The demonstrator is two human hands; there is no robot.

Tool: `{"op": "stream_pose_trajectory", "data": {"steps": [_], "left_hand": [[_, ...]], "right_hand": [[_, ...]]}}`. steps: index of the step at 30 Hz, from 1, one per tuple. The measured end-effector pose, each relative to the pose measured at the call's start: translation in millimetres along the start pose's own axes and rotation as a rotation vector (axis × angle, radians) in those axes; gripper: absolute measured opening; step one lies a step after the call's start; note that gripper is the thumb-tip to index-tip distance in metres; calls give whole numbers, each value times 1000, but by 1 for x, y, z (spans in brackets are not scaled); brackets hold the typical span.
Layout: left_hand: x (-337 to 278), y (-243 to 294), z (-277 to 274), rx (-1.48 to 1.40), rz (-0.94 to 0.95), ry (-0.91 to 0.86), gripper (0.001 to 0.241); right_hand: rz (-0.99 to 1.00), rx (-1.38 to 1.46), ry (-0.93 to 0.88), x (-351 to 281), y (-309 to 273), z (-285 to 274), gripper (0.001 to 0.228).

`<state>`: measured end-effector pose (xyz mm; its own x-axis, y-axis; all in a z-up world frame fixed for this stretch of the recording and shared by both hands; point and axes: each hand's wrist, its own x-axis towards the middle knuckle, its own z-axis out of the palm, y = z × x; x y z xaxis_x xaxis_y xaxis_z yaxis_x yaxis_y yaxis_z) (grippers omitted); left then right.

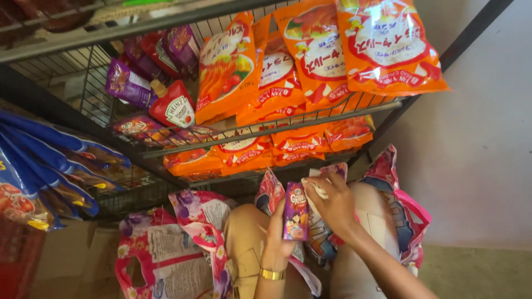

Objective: Cleaning and wiping individual product packages on a grocery store shelf using a cloth.

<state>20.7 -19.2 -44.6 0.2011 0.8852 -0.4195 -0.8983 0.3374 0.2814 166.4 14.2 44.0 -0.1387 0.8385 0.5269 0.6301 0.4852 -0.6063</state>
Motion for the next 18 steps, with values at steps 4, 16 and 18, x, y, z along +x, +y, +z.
{"op": "stream_pose_trajectory", "data": {"steps": [4, 16, 18], "left_hand": [[14, -9, -41, -71, 39, -103, 23], [-15, 22, 13, -26, 39, 57, 28], [-14, 14, 19, -18, 71, 38, 30]], "right_hand": [[443, 421, -112, -8, -16, -1, 23], [854, 947, -53, -14, 15, -33, 27], [758, 788, -139, -18, 12, -27, 30]]}}
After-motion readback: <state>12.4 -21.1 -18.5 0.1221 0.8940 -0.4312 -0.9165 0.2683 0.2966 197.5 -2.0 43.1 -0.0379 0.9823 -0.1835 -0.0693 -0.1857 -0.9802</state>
